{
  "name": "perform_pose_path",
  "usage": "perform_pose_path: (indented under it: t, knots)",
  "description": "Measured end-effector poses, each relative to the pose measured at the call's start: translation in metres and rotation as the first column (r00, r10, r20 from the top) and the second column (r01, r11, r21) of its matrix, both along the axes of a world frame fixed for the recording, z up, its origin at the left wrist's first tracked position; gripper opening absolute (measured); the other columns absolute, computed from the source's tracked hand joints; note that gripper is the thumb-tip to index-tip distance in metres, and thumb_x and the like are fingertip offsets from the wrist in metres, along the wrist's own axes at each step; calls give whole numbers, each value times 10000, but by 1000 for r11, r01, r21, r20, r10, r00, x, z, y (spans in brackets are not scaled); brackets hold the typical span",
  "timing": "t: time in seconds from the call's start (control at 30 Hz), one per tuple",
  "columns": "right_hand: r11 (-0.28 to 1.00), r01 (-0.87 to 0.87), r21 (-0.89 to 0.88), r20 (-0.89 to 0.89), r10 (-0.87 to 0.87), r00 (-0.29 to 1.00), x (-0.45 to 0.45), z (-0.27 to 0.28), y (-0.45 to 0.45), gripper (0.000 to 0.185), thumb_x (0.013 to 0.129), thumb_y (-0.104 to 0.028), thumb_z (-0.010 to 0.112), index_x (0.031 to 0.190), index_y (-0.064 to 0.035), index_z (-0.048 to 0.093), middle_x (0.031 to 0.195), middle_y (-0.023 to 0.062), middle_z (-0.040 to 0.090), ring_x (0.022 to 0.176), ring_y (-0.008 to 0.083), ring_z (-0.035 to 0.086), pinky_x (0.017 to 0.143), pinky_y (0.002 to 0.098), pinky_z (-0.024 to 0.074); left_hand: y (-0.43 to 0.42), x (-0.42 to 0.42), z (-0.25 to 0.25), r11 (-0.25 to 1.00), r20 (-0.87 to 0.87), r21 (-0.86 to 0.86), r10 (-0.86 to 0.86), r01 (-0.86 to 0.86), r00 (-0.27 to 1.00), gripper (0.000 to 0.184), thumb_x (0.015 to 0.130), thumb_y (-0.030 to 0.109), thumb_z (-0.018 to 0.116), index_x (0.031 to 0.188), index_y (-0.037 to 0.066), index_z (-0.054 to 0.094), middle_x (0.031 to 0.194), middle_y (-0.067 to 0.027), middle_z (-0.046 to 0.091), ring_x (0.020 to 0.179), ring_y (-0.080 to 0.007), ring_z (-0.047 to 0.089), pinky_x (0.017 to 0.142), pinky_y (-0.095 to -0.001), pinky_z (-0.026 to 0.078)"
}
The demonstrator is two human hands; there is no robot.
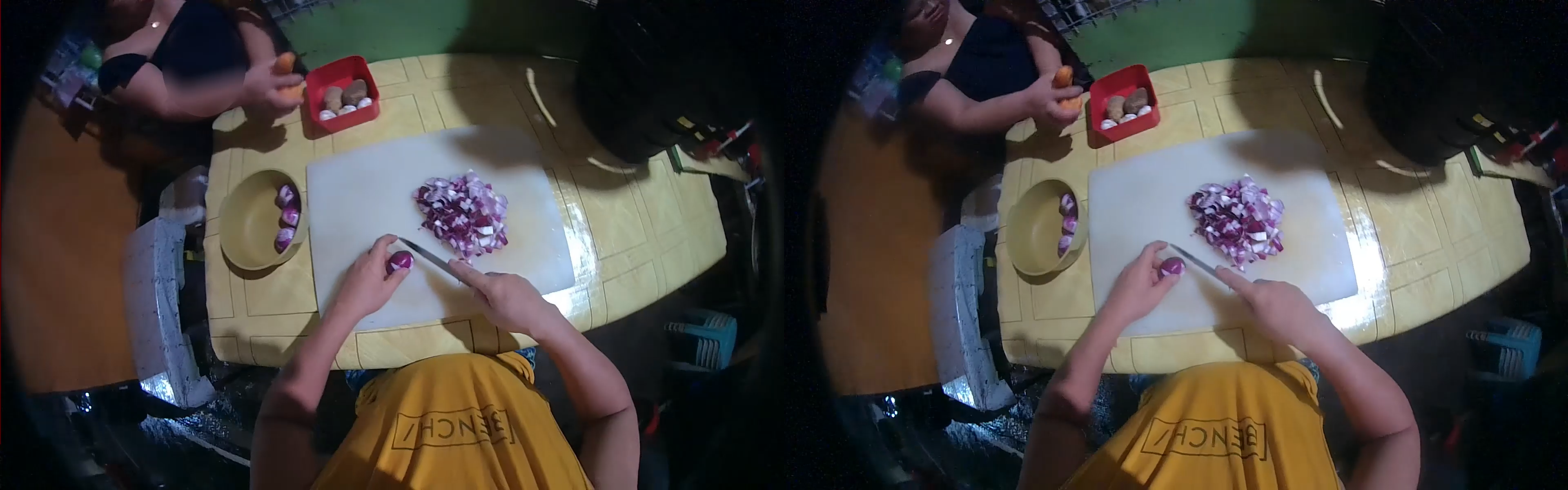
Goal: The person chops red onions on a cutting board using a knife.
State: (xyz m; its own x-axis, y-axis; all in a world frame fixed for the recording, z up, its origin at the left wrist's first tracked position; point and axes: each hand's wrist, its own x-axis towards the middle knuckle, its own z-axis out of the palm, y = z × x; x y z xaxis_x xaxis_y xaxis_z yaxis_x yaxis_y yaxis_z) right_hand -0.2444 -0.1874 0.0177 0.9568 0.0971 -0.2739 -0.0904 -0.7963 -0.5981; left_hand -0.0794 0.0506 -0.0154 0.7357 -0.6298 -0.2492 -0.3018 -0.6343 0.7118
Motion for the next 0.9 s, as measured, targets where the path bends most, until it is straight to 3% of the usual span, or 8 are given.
perform_pose_path:
  t: [0.07,0.13,0.37,0.43,0.47,0.53,0.73,0.9]
  knots:
    - [1000,-4,-3,-13,4,1000,-8,3,5,728,931,-64,539,1606,-239,330,900,218,687,857,409,697,775,506,545,-1,7,2,998,0,-2,-63,63,998,607,929,232,728,1443,80,444,988,-199,696,942,-381,694,831,-479,548]
    - [998,7,-63,-143,-16,990,-13,10,9,750,928,-66,552,1616,-227,302,883,210,681,831,401,700,750,502,551,-2,12,6,988,60,-23,-148,150,987,599,924,176,729,1446,67,455,870,-136,660,755,-263,654,726,-398,535]
    - [998,-46,-46,-71,43,997,-18,20,7,776,928,-94,580,1628,-217,266,832,187,674,773,395,698,711,496,561,-5,25,15,967,32,1,-256,257,966,600,917,182,742,1446,88,474,858,-143,663,738,-257,628,733,-389,534]
    - [995,-78,-56,-86,73,994,-12,28,4,780,929,-84,576,1629,-222,264,825,185,674,778,400,696,721,501,560,-8,30,25,957,-105,45,-279,285,955,589,906,201,737,1420,68,483,1037,-230,686,958,-402,680,855,-486,529]
    - [995,-83,-55,-89,78,993,-9,32,2,780,929,-84,576,1629,-222,264,825,185,674,778,400,696,721,501,560,-7,32,21,959,-108,45,-274,280,956,589,906,201,737,1420,68,483,1037,-230,686,958,-402,680,855,-486,529]
    - [994,-97,-42,-167,89,982,-2,38,0,794,923,-52,585,1629,-253,281,910,201,688,802,406,691,747,511,544,-4,36,13,932,-12,-57,-360,359,933,581,911,161,752,1424,75,493,936,-162,687,781,-249,639,758,-376,534]
    - [997,-68,26,-150,71,986,6,5,9,797,929,-42,570,1631,-266,267,877,210,687,796,405,692,740,507,538,-5,45,3,909,23,-82,-408,409,913,482,888,140,762,1324,51,576,1053,-174,712,906,-297,695,818,-395,547]
    - [990,-116,-76,-200,98,975,-7,32,2,805,923,-58,551,1638,-244,234,833,218,681,796,403,700,717,516,548,-4,44,6,907,49,-50,-415,418,908,387,875,129,768,1227,35,638,1052,-179,717,942,-308,708,840,-393,556]
